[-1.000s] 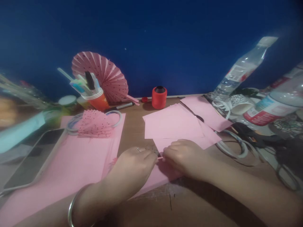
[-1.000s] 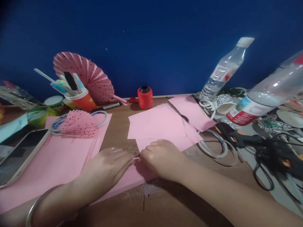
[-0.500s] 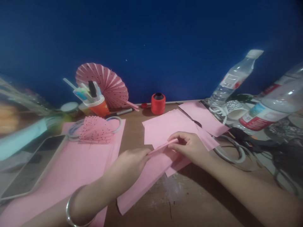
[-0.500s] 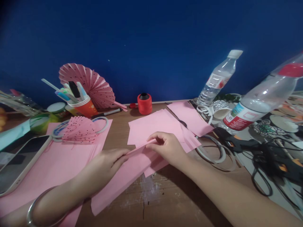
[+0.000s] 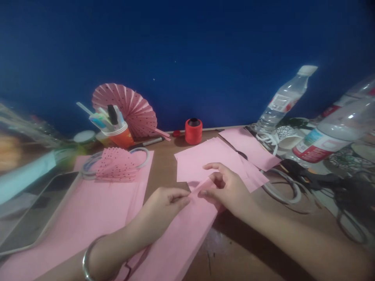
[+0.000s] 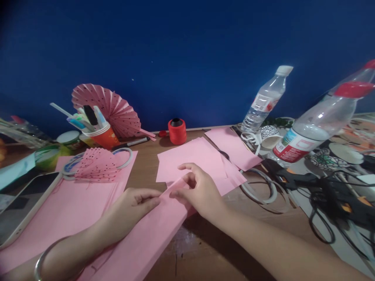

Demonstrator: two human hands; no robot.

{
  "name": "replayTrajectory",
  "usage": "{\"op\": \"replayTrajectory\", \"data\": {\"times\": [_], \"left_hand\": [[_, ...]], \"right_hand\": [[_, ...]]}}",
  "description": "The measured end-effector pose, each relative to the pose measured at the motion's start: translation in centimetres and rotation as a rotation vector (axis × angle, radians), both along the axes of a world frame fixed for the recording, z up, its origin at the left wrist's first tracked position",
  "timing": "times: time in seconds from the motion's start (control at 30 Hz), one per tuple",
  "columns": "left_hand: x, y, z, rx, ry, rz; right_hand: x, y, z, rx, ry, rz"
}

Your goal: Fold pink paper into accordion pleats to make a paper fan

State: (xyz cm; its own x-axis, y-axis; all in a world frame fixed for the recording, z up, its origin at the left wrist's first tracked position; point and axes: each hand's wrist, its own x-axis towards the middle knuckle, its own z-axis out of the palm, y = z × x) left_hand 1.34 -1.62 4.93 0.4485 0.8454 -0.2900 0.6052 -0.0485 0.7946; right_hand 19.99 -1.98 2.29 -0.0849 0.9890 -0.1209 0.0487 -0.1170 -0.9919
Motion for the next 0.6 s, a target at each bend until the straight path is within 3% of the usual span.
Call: {"op": "replayTrajectory", "data": {"times": [0.2,0.43,0.6], "left_hand": [[0.20,-0.39,-0.24,0.000,-0.018,0.074],[0.22,-0.62,-0.30,0.029,0.000,0.025],[0.24,-0.83,-0.22,0.024,0.008,-0.011]], "right_hand": [[-0.05,0.03,-0.22,-0.030,0.046,-0.032],[0.04,-0.06,-0.03,-0.030,0.006,0.183],[-0.07,-0.34,0.11,-0.020,-0.047,0.167]]}}
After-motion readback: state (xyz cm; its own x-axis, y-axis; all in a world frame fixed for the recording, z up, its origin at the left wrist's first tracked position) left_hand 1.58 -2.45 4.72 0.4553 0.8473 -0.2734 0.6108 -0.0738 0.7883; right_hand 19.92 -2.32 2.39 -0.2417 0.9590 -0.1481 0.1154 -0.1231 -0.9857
